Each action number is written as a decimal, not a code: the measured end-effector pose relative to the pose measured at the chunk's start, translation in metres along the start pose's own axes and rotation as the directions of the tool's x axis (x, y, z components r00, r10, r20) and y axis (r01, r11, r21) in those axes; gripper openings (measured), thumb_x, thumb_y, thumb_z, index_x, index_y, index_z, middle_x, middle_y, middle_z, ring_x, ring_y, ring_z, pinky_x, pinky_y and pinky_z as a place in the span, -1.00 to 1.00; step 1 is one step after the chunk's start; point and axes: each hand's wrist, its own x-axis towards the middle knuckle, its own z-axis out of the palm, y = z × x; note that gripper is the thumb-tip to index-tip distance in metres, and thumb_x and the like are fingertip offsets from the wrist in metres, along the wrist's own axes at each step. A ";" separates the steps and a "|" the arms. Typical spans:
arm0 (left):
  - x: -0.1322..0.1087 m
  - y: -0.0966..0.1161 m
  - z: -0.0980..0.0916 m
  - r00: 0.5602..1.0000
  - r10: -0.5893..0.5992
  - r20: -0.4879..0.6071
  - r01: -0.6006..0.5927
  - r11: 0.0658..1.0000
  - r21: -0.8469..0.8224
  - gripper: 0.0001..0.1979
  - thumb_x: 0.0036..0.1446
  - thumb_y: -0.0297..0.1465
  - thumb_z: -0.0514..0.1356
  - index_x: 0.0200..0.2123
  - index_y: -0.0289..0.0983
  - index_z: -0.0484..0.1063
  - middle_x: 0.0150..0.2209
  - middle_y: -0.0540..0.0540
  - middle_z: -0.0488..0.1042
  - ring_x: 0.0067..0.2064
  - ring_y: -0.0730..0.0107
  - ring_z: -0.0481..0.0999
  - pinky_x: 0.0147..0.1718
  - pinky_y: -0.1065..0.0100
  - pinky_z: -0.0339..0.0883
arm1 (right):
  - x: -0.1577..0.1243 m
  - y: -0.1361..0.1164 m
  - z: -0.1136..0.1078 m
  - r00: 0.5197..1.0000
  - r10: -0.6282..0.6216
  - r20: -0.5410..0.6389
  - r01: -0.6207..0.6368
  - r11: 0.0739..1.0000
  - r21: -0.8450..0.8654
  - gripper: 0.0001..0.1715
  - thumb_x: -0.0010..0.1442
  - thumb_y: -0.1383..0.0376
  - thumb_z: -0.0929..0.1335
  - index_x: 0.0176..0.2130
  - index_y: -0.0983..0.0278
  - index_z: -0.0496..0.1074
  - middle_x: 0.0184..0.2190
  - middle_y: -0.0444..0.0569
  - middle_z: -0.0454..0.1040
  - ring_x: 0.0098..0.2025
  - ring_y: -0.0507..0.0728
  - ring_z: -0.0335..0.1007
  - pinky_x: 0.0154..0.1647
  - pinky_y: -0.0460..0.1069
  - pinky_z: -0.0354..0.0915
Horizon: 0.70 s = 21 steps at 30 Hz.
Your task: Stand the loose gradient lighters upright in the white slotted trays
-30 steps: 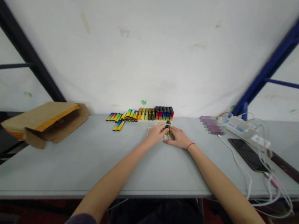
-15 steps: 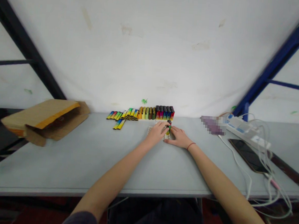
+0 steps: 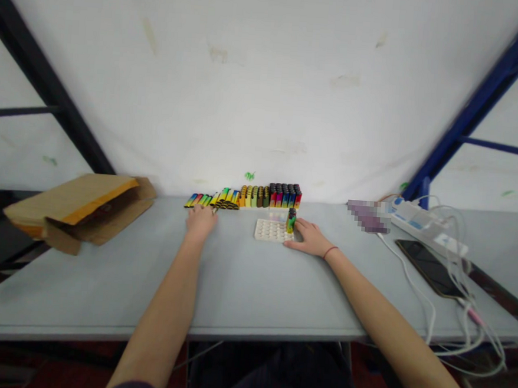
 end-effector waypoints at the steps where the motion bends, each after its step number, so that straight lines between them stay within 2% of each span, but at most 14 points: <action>1: 0.005 -0.008 -0.001 0.999 -0.011 0.049 0.010 1.000 0.025 -0.78 0.20 -0.44 0.20 -0.11 -0.30 0.59 0.02 -0.41 0.49 0.15 -0.34 0.42 0.04 -0.15 0.28 | 0.000 0.000 0.000 1.000 0.000 -0.002 0.000 1.000 0.000 -0.09 0.20 -0.19 0.39 0.29 0.31 0.32 0.35 0.30 0.28 0.36 0.46 0.21 0.36 0.32 0.13; 4: 0.014 -0.018 -0.003 0.986 0.037 0.165 -0.056 0.992 0.110 -0.70 0.15 -0.47 0.20 -0.05 -0.32 0.59 -0.03 -0.37 0.54 0.07 -0.14 0.52 0.05 0.02 0.30 | 0.000 0.001 0.001 1.000 0.005 -0.006 -0.005 1.000 -0.001 -0.10 0.20 -0.20 0.38 0.28 0.32 0.33 0.34 0.29 0.30 0.34 0.45 0.23 0.35 0.31 0.14; 8: 0.011 -0.002 0.002 0.957 0.134 0.256 -0.169 0.978 0.119 -0.71 0.10 -0.45 0.23 -0.10 -0.25 0.63 -0.05 -0.31 0.60 0.03 -0.02 0.55 0.04 0.18 0.33 | -0.001 0.000 0.001 1.000 0.011 0.002 -0.011 1.000 -0.001 -0.11 0.21 -0.20 0.38 0.28 0.31 0.33 0.34 0.28 0.30 0.33 0.44 0.24 0.35 0.30 0.14; 10: 0.003 0.010 0.007 0.958 0.148 0.248 -0.184 0.974 0.132 -0.70 0.14 -0.37 0.21 -0.08 -0.25 0.62 0.00 -0.34 0.57 0.06 -0.04 0.53 0.05 0.17 0.34 | -0.001 0.000 0.001 1.000 0.016 0.003 -0.016 1.000 -0.004 -0.10 0.21 -0.19 0.39 0.28 0.33 0.32 0.34 0.29 0.29 0.33 0.44 0.24 0.35 0.31 0.13; 14: -0.018 0.030 0.014 0.977 0.122 0.174 -0.157 0.966 0.207 -0.60 0.22 -0.16 0.18 -0.04 -0.26 0.61 0.14 -0.41 0.45 0.18 -0.22 0.40 0.02 0.03 0.37 | 0.000 0.001 0.002 1.000 0.011 0.001 -0.011 1.000 -0.003 -0.12 0.21 -0.18 0.39 0.26 0.34 0.33 0.34 0.30 0.29 0.33 0.43 0.24 0.35 0.30 0.14; 17: -0.026 0.037 0.014 0.979 0.146 0.141 -0.174 0.960 0.219 -0.66 0.24 -0.21 0.18 -0.09 -0.29 0.61 0.19 -0.43 0.40 0.23 -0.26 0.32 0.06 -0.06 0.33 | 0.000 0.002 0.002 1.000 0.007 -0.002 -0.007 1.000 -0.001 -0.12 0.21 -0.17 0.39 0.27 0.32 0.33 0.34 0.28 0.30 0.35 0.43 0.23 0.35 0.30 0.14; 19: -0.027 0.040 0.013 0.982 0.165 0.096 -0.177 0.974 0.141 -0.74 0.24 -0.27 0.18 -0.17 -0.30 0.59 0.16 -0.43 0.42 0.23 -0.25 0.32 0.08 -0.08 0.31 | 0.000 0.002 0.002 1.000 0.003 -0.006 -0.003 1.000 0.001 -0.12 0.21 -0.17 0.39 0.28 0.31 0.33 0.34 0.28 0.30 0.35 0.44 0.22 0.34 0.31 0.14; 21: -0.024 0.044 0.013 0.984 0.169 0.061 -0.165 0.984 -0.065 -0.85 0.20 -0.33 0.23 -0.26 -0.29 0.52 0.02 -0.38 0.51 0.14 -0.15 0.42 0.06 0.00 0.32 | 0.000 0.002 0.001 1.000 0.001 -0.007 -0.001 1.000 0.004 -0.13 0.21 -0.17 0.39 0.28 0.30 0.33 0.34 0.28 0.30 0.34 0.44 0.24 0.34 0.31 0.15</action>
